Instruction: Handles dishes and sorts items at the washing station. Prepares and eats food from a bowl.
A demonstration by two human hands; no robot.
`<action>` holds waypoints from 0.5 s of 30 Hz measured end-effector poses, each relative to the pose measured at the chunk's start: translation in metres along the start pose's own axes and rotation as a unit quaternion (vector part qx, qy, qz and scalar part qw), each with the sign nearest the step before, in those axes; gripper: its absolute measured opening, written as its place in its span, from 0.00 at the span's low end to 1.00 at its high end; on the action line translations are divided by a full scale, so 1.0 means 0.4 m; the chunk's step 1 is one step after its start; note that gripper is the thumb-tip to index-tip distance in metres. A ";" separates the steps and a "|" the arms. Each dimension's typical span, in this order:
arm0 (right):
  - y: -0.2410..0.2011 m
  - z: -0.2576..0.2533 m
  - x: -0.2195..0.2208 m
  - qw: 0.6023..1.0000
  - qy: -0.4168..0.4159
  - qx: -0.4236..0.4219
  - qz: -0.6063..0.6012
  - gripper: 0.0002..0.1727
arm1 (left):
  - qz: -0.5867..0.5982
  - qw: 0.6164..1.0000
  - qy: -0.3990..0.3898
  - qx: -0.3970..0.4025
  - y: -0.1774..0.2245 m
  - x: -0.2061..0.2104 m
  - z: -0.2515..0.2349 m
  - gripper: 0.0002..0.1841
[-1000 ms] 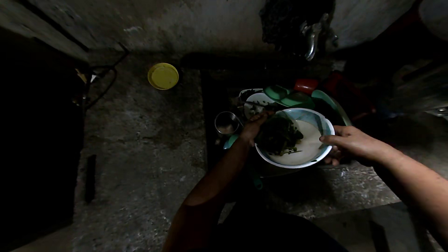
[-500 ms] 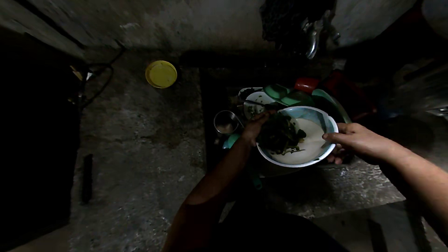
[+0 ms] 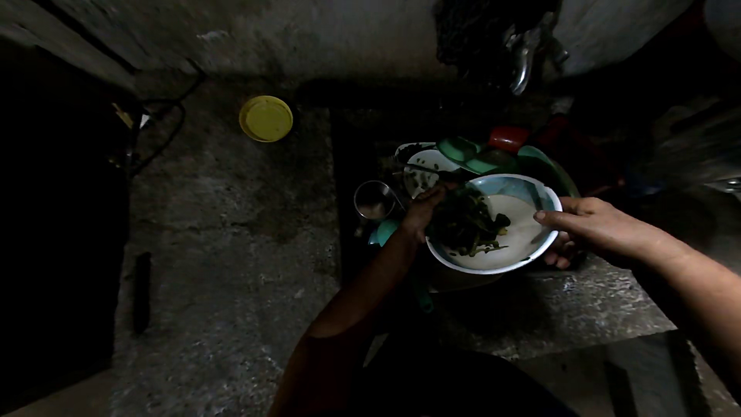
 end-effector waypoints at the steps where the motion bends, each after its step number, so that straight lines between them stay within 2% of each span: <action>1: -0.003 0.001 -0.001 1.000 0.000 0.000 0.001 0.15 | 0.010 1.000 -0.001 -0.005 -0.003 0.000 0.000 0.18; 5: -0.010 -0.001 -0.007 1.000 0.001 0.002 0.010 0.16 | 0.044 0.998 0.008 -0.039 -0.023 0.001 -0.005 0.19; 11: -0.030 0.000 -0.005 0.999 0.016 0.005 0.029 0.20 | 0.028 0.996 0.052 -0.071 -0.032 0.002 0.006 0.21; 15: -0.035 -0.013 -0.011 0.999 0.008 -0.018 0.050 0.20 | 0.043 0.997 0.023 -0.059 -0.040 -0.002 -0.008 0.20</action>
Point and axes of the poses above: each hand's wrist, its own z-axis away from the middle knuckle, its own x-axis out of the palm, y = z × x, the point moved 7 cm from there along -z, towards the middle knuckle, and after that the axes turned 15 degrees about -x, right-handed, at the moved point
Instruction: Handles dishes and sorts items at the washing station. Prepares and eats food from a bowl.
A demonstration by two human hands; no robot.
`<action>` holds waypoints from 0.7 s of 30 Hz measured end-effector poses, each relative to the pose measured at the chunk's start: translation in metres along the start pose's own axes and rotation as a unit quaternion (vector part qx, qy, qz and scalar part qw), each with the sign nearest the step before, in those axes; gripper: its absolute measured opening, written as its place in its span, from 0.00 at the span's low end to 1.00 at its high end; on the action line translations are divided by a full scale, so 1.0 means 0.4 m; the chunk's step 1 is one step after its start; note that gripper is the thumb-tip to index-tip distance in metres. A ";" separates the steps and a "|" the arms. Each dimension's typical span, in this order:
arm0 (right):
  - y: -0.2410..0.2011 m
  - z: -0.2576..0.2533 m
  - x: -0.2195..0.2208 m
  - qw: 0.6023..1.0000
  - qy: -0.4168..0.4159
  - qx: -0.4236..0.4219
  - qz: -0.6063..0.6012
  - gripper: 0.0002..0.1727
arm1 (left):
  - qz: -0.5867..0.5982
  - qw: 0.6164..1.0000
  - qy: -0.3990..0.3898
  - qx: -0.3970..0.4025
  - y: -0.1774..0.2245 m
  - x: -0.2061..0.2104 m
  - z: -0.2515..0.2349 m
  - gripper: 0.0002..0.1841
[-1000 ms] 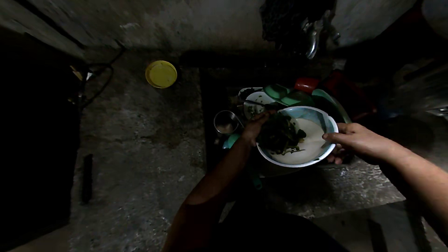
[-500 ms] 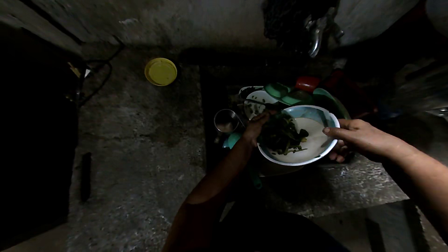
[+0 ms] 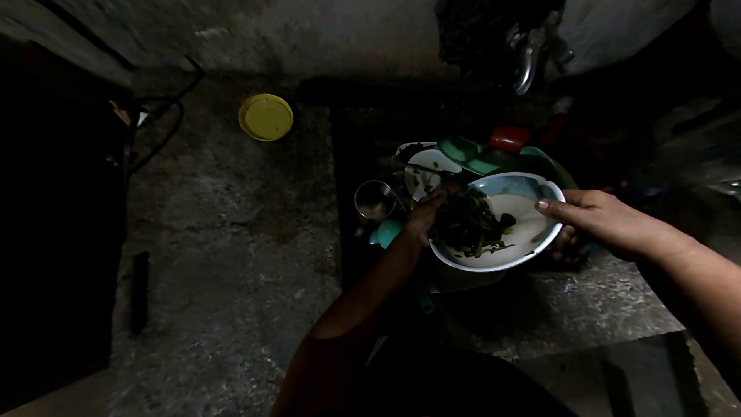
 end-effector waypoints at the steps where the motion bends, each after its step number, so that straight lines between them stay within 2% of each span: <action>1: -0.004 -0.002 -0.001 1.000 -0.001 -0.005 0.006 0.20 | 0.005 1.000 -0.001 0.002 0.000 -0.001 -0.001 0.20; 5: -0.027 -0.010 -0.009 0.999 -0.004 -0.030 0.043 0.23 | 0.004 0.999 0.031 -0.016 -0.002 -0.005 0.008 0.21; 11: -0.060 -0.025 -0.019 0.993 0.006 -0.055 0.108 0.31 | 0.034 0.999 0.016 -0.011 0.001 0.008 0.011 0.18; 15: -0.065 -0.030 -0.013 0.993 0.002 -0.057 0.106 0.30 | 0.021 0.999 0.039 -0.020 0.002 0.001 0.013 0.19; 21: -0.057 -0.032 -0.007 0.994 -0.003 -0.043 0.104 0.30 | 0.016 1.000 -0.009 0.005 0.005 0.002 -0.003 0.18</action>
Point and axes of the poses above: each hand's wrist, its own z-axis away from the middle knuckle, its own x-axis out of the palm, y = z × x, the point moved 7 cm from there along -z, towards the middle knuckle, and after that the axes turned 15 degrees about -x, right-handed, at the moved point
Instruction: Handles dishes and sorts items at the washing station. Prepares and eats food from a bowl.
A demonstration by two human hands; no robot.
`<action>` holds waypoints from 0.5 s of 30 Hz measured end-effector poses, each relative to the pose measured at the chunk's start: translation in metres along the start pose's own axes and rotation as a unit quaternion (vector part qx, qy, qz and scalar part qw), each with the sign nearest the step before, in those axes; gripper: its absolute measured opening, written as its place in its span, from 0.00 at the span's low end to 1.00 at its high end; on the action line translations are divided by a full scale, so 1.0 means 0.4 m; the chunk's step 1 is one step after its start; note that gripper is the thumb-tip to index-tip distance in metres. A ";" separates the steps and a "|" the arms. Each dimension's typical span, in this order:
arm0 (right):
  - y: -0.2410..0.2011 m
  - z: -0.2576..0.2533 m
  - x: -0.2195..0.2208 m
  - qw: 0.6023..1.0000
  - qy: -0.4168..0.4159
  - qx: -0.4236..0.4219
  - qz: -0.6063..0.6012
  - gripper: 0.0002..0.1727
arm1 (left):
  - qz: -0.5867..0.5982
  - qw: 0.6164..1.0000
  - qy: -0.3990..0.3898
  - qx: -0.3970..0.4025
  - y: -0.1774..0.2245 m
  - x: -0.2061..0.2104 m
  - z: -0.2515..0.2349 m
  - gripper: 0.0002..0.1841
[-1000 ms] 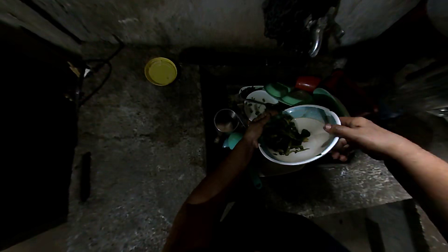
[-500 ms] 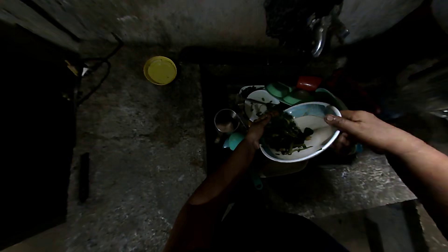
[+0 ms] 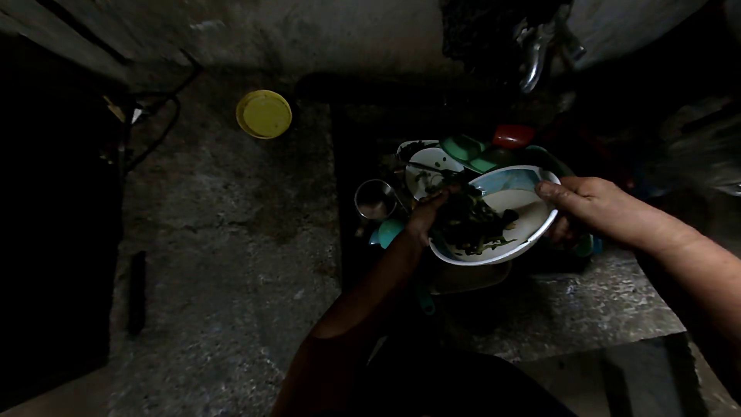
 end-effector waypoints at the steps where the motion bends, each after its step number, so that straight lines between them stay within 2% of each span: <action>1: 0.001 0.000 0.000 1.000 0.000 0.000 0.000 0.30 | 0.000 1.000 -0.001 0.000 0.000 0.000 -0.001 0.18; 9: 0.017 0.005 0.008 1.000 0.001 0.005 -0.026 0.28 | -0.006 1.000 -0.022 0.010 0.001 0.006 -0.004 0.19; 13: 0.059 0.024 0.027 0.996 0.014 0.013 -0.087 0.16 | -0.031 0.999 -0.018 0.021 0.008 0.003 0.000 0.20; 15: 0.084 0.044 0.038 0.995 0.026 0.009 -0.092 0.14 | -0.067 0.997 -0.012 0.029 0.018 0.001 0.006 0.20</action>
Point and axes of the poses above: each hand's wrist, its own z-axis away from the middle knuckle, its own x-axis out of the palm, y = z × x, the point moved 7 cm from there along -z, towards the middle knuckle, and after that the axes turned 15 degrees about -x, right-handed, at the moved point
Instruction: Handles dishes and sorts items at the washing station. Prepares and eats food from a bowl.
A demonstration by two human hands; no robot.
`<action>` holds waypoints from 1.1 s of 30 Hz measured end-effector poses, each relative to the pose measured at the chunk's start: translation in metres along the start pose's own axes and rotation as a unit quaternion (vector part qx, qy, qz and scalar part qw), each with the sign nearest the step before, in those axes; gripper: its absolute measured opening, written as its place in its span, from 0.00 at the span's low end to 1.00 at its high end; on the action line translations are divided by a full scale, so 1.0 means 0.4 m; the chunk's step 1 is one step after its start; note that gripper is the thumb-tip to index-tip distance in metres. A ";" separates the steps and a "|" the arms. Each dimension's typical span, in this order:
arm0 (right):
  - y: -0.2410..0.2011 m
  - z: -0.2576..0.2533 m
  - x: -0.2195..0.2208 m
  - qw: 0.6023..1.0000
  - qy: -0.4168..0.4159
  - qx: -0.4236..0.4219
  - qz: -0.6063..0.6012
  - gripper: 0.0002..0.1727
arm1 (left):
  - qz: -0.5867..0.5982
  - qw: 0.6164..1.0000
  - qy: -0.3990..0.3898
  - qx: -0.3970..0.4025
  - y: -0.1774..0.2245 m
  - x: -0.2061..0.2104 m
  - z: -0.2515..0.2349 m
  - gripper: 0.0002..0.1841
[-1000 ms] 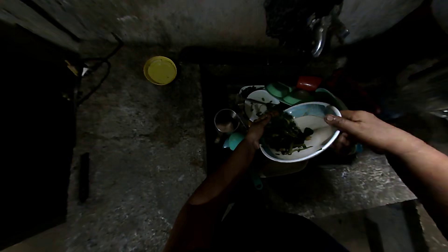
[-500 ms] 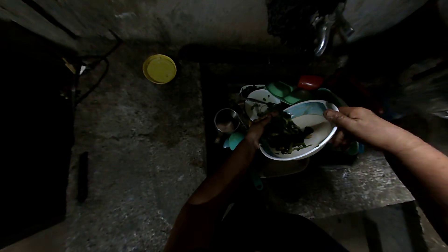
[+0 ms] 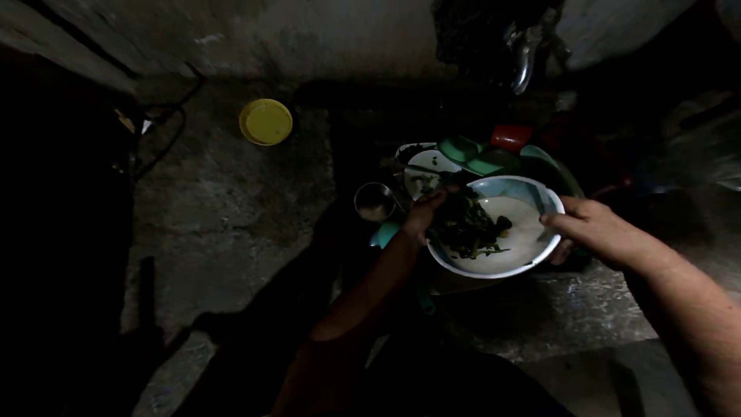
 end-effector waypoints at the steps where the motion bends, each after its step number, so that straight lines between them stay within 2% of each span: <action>1: 0.016 0.012 0.002 1.000 0.010 -0.005 0.004 0.14 | -0.025 1.000 0.009 0.005 0.009 0.001 0.010 0.20; 4: 0.072 0.052 0.007 0.998 0.059 -0.023 -0.003 0.19 | -0.107 0.992 0.030 0.055 0.061 0.031 0.060 0.18; 7: 0.135 0.088 0.037 0.986 0.127 -0.047 -0.093 0.21 | -0.206 0.970 0.032 0.123 0.132 0.079 0.119 0.17; 9: 0.164 0.109 0.064 0.969 0.174 -0.071 -0.162 0.18 | -0.290 0.939 0.029 0.184 0.181 0.124 0.160 0.16; 10: 0.172 0.119 0.077 0.959 0.193 -0.084 -0.192 0.17 | -0.347 0.911 0.028 0.220 0.203 0.151 0.185 0.15; 12: 0.183 0.141 0.100 0.938 0.220 -0.112 -0.242 0.15 | -0.501 0.823 0.042 0.266 0.227 0.216 0.238 0.15; 15: 0.207 0.165 0.136 0.914 0.250 -0.141 -0.286 0.16 | -0.742 0.608 0.093 0.268 0.191 0.303 0.290 0.21; 16: 0.210 0.170 0.150 0.911 0.255 -0.141 -0.291 0.16 | -0.783 0.554 0.106 0.262 0.167 0.316 0.299 0.27; 17: 0.210 0.175 0.163 0.912 0.257 -0.137 -0.290 0.16 | -0.807 0.524 0.108 0.250 0.140 0.323 0.307 0.31; 18: 0.209 0.177 0.175 0.911 0.258 -0.135 -0.291 0.16 | -0.818 0.515 0.099 0.235 0.110 0.327 0.314 0.34; 20: 0.214 0.177 0.199 0.906 0.258 -0.140 -0.305 0.17 | -0.818 0.542 0.046 0.188 0.042 0.332 0.321 0.36; 22: 0.221 0.175 0.214 0.899 0.263 -0.154 -0.314 0.18 | -0.802 0.575 -0.008 0.163 -0.008 0.350 0.344 0.33; 24: 0.219 0.180 0.218 0.897 0.269 -0.169 -0.308 0.18 | -0.766 0.607 -0.020 0.210 -0.021 0.366 0.393 0.29; 27: 0.218 0.194 0.227 0.892 0.281 -0.181 -0.303 0.17 | -0.622 0.693 0.076 0.356 -0.009 0.291 0.494 0.26; 29: 0.218 0.201 0.246 0.886 0.286 -0.181 -0.318 0.18 | -0.490 0.760 0.183 0.385 -0.016 0.166 0.537 0.31; 31: 0.205 0.209 0.278 0.883 0.279 -0.185 -0.329 0.21 | -0.352 0.856 0.228 0.303 -0.050 0.054 0.538 0.42; 33: 0.182 0.220 0.320 0.893 0.254 -0.164 -0.332 0.23 | -0.224 0.939 0.183 0.187 -0.091 0.016 0.529 0.49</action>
Point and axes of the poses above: each hand's wrist, its own z-axis away from the middle knuckle, its own x-axis out of the palm, y = z × x, the point moved 7 cm from there along -z, towards the middle knuckle, and after that the axes turned 15 degrees about -x, right-handed, at the moved point
